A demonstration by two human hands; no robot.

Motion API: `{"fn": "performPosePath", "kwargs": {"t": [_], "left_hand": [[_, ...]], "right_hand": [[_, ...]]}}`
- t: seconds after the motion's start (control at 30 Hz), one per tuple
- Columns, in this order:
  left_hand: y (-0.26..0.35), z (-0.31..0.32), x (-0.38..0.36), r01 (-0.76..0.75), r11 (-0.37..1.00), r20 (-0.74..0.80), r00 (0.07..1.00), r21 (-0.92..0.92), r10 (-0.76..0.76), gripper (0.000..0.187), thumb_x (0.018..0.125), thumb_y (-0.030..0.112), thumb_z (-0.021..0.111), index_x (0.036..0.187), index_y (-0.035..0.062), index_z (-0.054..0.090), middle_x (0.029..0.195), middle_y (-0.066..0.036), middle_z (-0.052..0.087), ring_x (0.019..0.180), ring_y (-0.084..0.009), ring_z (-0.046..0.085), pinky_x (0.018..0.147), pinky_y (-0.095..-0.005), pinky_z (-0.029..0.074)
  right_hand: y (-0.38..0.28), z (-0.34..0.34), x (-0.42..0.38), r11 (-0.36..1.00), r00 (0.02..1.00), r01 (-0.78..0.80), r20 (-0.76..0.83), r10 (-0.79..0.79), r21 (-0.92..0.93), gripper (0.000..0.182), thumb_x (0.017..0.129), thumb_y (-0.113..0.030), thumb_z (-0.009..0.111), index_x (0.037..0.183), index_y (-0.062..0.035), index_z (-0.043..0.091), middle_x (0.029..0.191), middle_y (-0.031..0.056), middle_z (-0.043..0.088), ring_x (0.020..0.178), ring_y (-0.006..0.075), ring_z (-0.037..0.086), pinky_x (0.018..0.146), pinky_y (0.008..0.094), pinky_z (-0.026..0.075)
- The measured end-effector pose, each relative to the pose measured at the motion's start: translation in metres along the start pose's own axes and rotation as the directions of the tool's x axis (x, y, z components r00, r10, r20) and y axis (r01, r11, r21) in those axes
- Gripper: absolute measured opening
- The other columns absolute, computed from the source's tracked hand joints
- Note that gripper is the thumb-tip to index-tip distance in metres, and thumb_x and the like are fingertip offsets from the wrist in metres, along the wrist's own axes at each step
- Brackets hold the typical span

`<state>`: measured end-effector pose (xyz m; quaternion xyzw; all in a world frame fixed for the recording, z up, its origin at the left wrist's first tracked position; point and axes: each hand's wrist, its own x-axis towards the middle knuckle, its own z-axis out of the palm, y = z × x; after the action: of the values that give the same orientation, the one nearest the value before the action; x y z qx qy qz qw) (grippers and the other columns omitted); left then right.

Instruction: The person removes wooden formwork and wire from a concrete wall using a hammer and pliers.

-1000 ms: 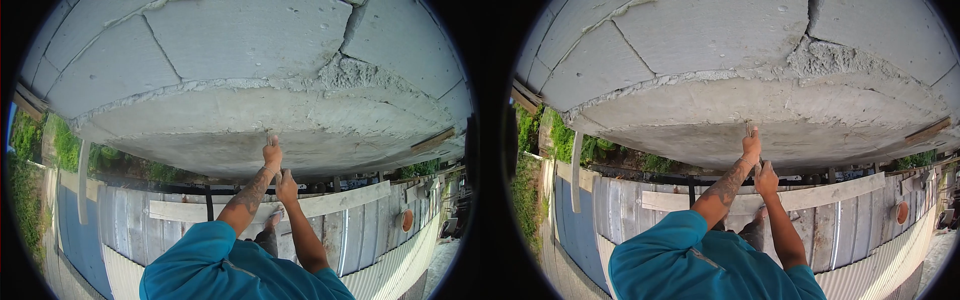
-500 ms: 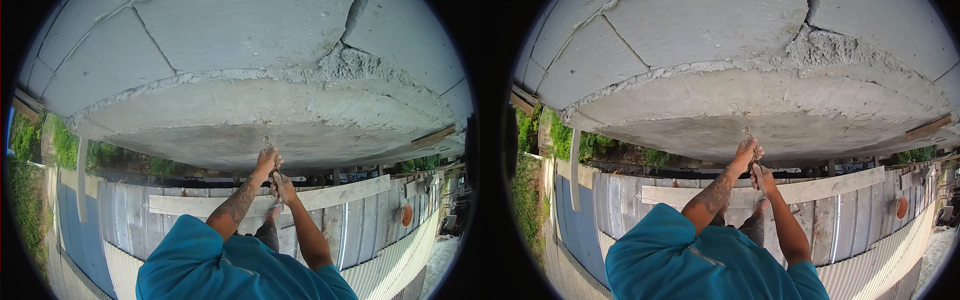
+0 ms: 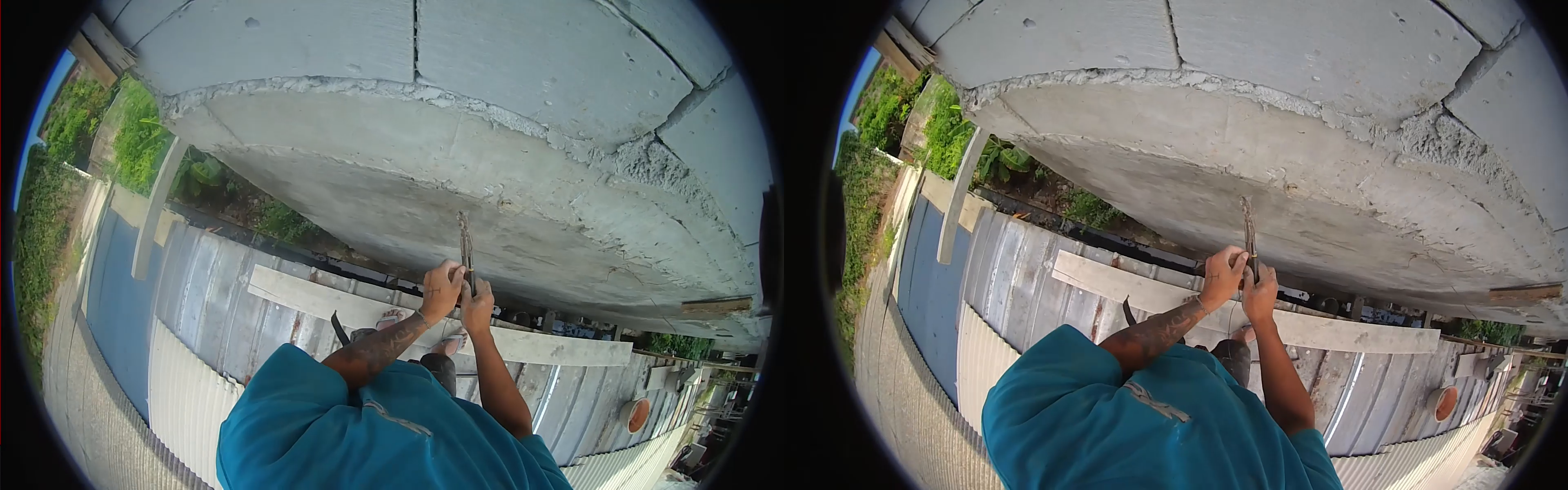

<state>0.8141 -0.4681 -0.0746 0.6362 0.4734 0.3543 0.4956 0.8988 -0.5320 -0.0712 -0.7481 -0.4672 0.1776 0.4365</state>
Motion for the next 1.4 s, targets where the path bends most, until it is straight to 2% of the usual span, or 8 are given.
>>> {"fn": "performPosePath", "kwargs": {"t": [0.37,0.73,0.8,0.9,0.97,1.13,1.27,1.4], "left_hand": [[0.009,-0.125,-0.005,-0.016,1.0,-0.422,0.907,0.012,0.019,0.012,0.092,0.014,0.049,0.092,0.0018,0.049,0.066,-0.014,0.051,0.058,-0.0283,0.052,0.057,-0.0356,0.04],[-0.105,-0.405,-0.196,0.344,0.939,-0.986,-0.16,-0.012,0.046,0.02,0.092,0.018,0.05,0.089,-0.0011,0.055,0.065,-0.005,0.053,0.058,-0.0101,0.048,0.054,-0.0272,0.04],[-0.127,-0.439,-0.266,0.447,0.894,-0.979,-0.196,-0.042,0.052,0.031,0.092,0.028,0.053,0.1,-0.0024,0.053,0.067,-0.008,0.056,0.059,-0.0176,0.058,0.055,-0.0279,0.046],[-0.132,-0.461,-0.294,0.946,0.114,-0.949,-0.311,-0.304,0.046,0.079,0.081,0.057,0.056,0.128,-0.0043,0.039,0.12,-0.029,0.044,0.113,-0.0371,0.044,0.091,-0.0459,0.038],[-0.09,-0.458,-0.228,0.931,0.315,-0.983,-0.171,-0.184,-0.068,0.102,0.076,0.069,0.052,0.14,-0.0043,0.02,0.143,-0.035,0.008,0.135,-0.0431,0.009,0.108,-0.0486,0.015],[0.043,-0.329,0.019,0.201,0.783,-0.641,0.706,0.589,0.301,0.085,0.082,0.042,0.063,0.139,-0.0048,0.02,0.141,-0.037,0.009,0.133,-0.0478,0.01,0.107,-0.0519,0.012],[0.15,-0.22,0.104,-0.325,0.765,-0.411,0.692,0.556,0.593,0.078,0.085,0.039,0.062,0.141,0.001,0.022,0.146,-0.027,0.01,0.136,-0.0404,0.011,0.108,-0.0504,0.015],[0.211,-0.128,0.123,-0.578,0.62,-0.288,0.565,0.531,0.773,0.08,0.082,0.039,0.065,0.138,-0.0003,0.025,0.144,-0.026,0.011,0.136,-0.0393,0.01,0.107,-0.0523,0.016]], "right_hand": [[-0.015,0.067,0.021,0.893,0.948,0.24,0.288,-0.132,-0.381,0.048,0.083,-0.008,0.056,0.13,-0.0113,0.046,0.099,0.0182,0.056,0.084,0.0376,0.058,0.07,0.0462,0.046],[0.063,0.096,-0.022,0.917,0.594,-0.344,0.71,0.378,-0.2,0.04,0.08,-0.008,0.057,0.119,0.0032,0.054,0.091,0.025,0.059,0.09,0.0356,0.06,0.079,0.043,0.046],[0.113,0.094,-0.034,0.976,0.677,-0.071,0.709,0.198,-0.205,0.04,0.08,-0.01,0.057,0.118,0.0041,0.055,0.094,0.0262,0.059,0.091,0.0374,0.059,0.079,0.0439,0.046],[0.128,0.073,-0.037,0.972,0.8,0.141,0.6,0.0,-0.188,0.04,0.08,-0.012,0.057,0.117,0.0046,0.055,0.096,0.0275,0.059,0.092,0.0397,0.058,0.082,0.0445,0.045],[0.122,0.065,-0.027,0.983,0.877,0.043,0.479,0.05,-0.181,0.039,0.08,-0.011,0.056,0.116,0.0044,0.055,0.097,0.0272,0.058,0.093,0.0402,0.057,0.083,0.0446,0.044],[0.149,0.034,-0.02,0.957,0.912,-0.227,0.305,0.274,-0.181,0.033,0.081,-0.009,0.056,0.112,0.0017,0.056,0.097,0.0219,0.057,0.088,0.0374,0.057,0.078,0.042,0.045],[0.115,-0.005,-0.042,0.855,0.884,-0.463,0.199,0.424,0.233,0.024,0.088,-0.005,0.051,0.112,-0.0043,0.05,0.079,0.0035,0.052,0.063,0.0115,0.056,0.05,0.026,0.051],[0.134,-0.047,-0.084,0.656,0.789,-0.531,0.032,0.613,0.537,0.021,0.089,-0.005,0.049,0.109,-0.0051,0.044,0.079,0.0053,0.052,0.063,0.0129,0.058,0.057,0.0269,0.052]]}}
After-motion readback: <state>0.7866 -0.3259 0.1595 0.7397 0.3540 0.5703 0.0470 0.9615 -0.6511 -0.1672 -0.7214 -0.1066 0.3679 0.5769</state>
